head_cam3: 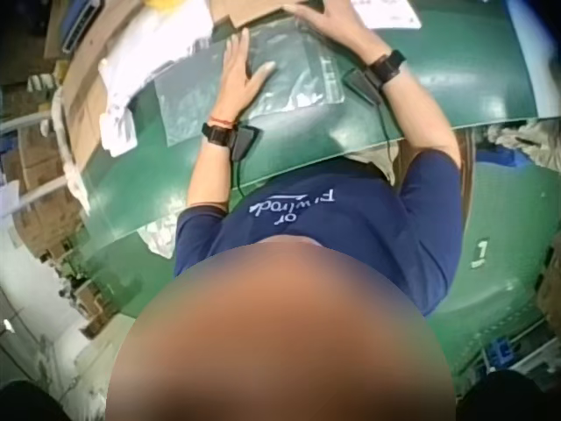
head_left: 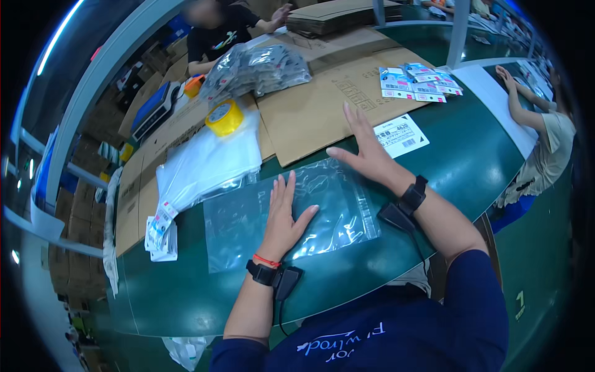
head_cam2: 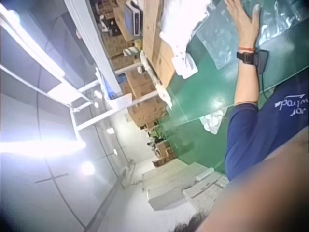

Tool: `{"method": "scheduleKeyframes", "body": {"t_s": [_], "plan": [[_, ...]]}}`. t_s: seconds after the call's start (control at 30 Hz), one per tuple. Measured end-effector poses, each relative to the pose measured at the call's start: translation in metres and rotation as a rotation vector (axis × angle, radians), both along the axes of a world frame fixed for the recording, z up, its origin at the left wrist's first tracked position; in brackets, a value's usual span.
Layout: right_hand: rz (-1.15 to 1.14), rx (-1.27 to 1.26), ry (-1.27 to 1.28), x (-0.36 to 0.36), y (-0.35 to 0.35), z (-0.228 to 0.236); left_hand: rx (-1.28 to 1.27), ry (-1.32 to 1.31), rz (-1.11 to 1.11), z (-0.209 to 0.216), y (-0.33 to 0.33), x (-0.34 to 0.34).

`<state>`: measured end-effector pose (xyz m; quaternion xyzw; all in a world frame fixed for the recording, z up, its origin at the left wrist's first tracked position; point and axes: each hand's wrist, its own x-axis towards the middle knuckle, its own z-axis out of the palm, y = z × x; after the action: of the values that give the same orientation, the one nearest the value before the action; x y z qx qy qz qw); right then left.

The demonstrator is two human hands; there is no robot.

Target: Pack small electronic component packets into larger plastic bags for bulk shipping.

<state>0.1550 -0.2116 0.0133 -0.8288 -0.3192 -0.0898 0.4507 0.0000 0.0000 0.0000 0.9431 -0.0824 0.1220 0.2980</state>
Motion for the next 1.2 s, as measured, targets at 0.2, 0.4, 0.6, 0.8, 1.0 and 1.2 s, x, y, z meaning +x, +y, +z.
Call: {"method": "scheduleKeyframes", "body": {"t_s": [0.2,0.4,0.6,0.8,1.0,1.2], "plan": [[-0.453,-0.268,-0.505,0.104,-0.053,0.027,-0.002,0.045,0.05,0.006,-0.006,-0.001],[-0.942,-0.598,-0.163,0.177,-0.123,0.037,0.073,0.047,0.061,0.001,-0.004,-0.001],[-1.004,-0.692,0.144,0.196,-0.136,0.019,0.013,0.062,0.07,0.0,-0.004,0.0],[-0.937,-0.693,0.238,0.196,-0.123,0.008,-0.043,0.022,0.067,0.002,-0.004,0.001],[-0.762,-0.701,0.202,0.184,-0.099,0.01,0.067,0.051,0.073,0.006,-0.006,0.001],[-0.51,-0.732,0.074,0.151,-0.047,0.014,-0.068,-0.021,0.085,0.004,-0.002,0.0]]}}
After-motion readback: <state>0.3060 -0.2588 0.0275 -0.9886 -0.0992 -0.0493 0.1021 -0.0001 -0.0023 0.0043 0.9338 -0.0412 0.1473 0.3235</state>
